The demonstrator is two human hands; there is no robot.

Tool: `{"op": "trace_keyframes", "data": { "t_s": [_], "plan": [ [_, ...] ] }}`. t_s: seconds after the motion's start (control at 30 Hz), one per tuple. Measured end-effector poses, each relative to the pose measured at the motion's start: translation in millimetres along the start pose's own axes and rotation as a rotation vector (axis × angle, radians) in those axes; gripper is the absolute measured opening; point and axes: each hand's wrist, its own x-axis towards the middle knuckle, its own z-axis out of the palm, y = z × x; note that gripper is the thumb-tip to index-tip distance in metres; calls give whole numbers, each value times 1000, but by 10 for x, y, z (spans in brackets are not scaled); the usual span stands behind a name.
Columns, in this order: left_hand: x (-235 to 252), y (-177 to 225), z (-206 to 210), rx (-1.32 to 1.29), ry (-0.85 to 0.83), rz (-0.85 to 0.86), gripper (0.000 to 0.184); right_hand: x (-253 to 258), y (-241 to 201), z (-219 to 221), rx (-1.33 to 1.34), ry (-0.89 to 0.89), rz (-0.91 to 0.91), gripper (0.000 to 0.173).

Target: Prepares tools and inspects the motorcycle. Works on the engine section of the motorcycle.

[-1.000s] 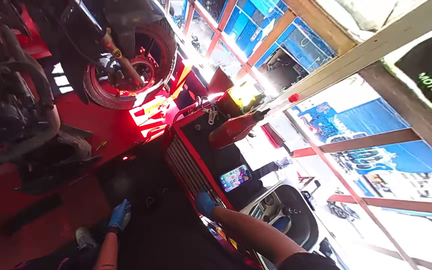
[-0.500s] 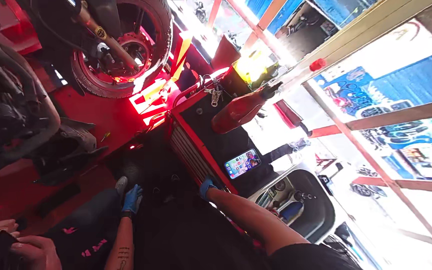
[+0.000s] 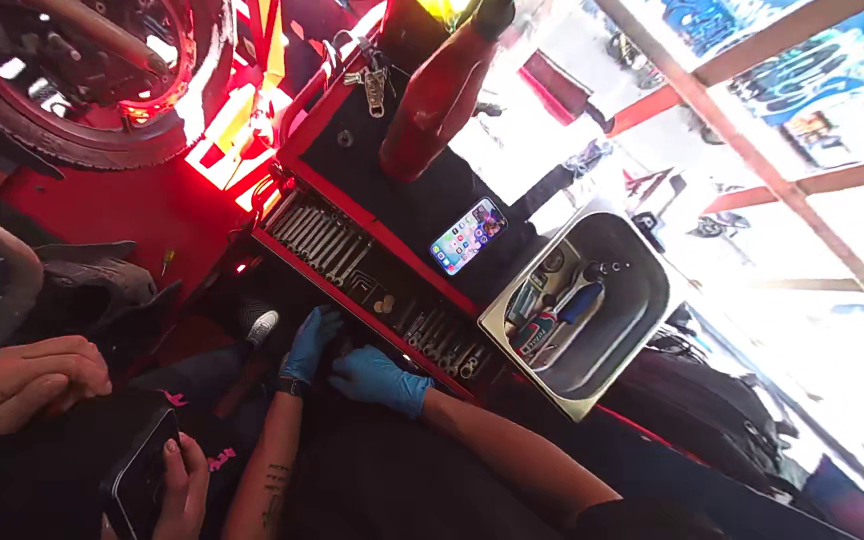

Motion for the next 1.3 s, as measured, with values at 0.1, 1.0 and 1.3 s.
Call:
{"op": "trace_keyframes", "data": {
  "t_s": [0.1, 1.0, 1.3],
  "plan": [
    [-26, 71, 107, -84, 31, -29, 57, -448, 178, 70, 154, 232, 20, 35],
    [11, -3, 36, -134, 125, -62, 52, -1087, 1738, 72, 305, 661, 827, 53],
    [-16, -3, -14, -129, 109, -61, 50, -998, 1728, 165, 386, 874, 832, 42]
  ]
}}
